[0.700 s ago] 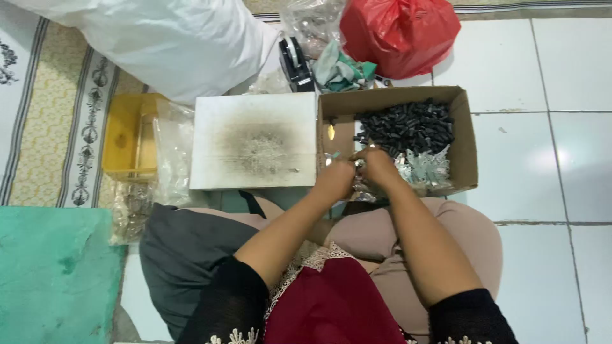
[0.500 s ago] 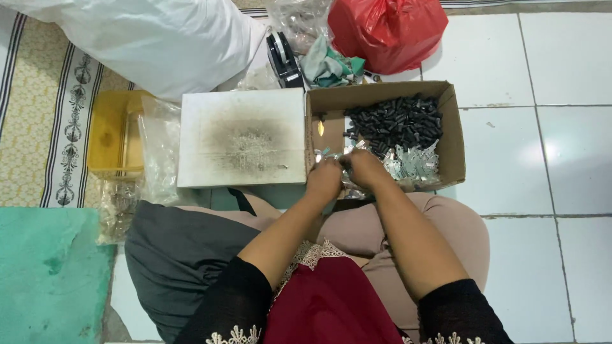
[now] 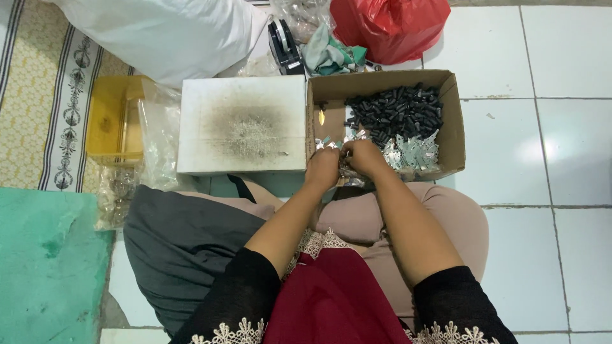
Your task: Sorting and arranging small silver decorative components on a white board
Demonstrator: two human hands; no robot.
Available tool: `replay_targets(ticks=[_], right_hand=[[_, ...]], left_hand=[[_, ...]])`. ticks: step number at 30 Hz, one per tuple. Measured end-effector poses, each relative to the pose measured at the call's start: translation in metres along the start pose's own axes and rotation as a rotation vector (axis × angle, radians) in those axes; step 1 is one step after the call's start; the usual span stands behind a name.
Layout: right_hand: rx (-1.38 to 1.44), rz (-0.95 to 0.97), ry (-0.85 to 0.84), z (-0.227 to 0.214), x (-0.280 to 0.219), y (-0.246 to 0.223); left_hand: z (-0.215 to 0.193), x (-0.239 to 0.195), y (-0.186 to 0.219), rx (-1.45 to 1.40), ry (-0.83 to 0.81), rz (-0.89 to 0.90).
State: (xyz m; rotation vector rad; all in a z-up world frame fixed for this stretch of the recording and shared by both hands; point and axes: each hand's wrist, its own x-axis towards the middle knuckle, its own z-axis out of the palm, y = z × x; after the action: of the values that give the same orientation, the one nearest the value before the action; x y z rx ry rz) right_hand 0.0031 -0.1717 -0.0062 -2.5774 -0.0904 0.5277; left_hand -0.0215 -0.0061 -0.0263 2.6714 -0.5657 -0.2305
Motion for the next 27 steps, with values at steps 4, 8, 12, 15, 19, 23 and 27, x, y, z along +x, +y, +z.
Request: replay_targets(ticks=[4, 8, 12, 15, 19, 23, 27], right_hand=[[0.054, 0.014, 0.052, 0.000, 0.000, 0.004], [0.124, 0.041, 0.097, 0.014, 0.012, 0.023], [0.230, 0.064, 0.162, 0.026, 0.031, 0.047], [0.386, 0.152, 0.173, 0.024, 0.021, 0.041], [0.749, 0.219, 0.160, 0.023, 0.021, 0.036], [0.858, 0.226, 0.129, 0.024, 0.020, 0.037], [0.934, 0.213, 0.179, 0.023, 0.021, 0.039]], left_hand=[[-0.025, -0.006, 0.013, -0.037, 0.052, -0.010], [-0.009, -0.005, 0.004, -0.075, 0.173, 0.024], [-0.015, -0.007, 0.005, -0.151, 0.248, 0.041], [-0.023, -0.013, 0.011, -0.144, 0.288, 0.054], [-0.016, -0.008, 0.004, -0.186, 0.291, 0.066], [-0.019, -0.006, 0.005, -0.305, 0.310, 0.028], [-0.004, 0.008, -0.003, -0.506, 0.339, -0.078]])
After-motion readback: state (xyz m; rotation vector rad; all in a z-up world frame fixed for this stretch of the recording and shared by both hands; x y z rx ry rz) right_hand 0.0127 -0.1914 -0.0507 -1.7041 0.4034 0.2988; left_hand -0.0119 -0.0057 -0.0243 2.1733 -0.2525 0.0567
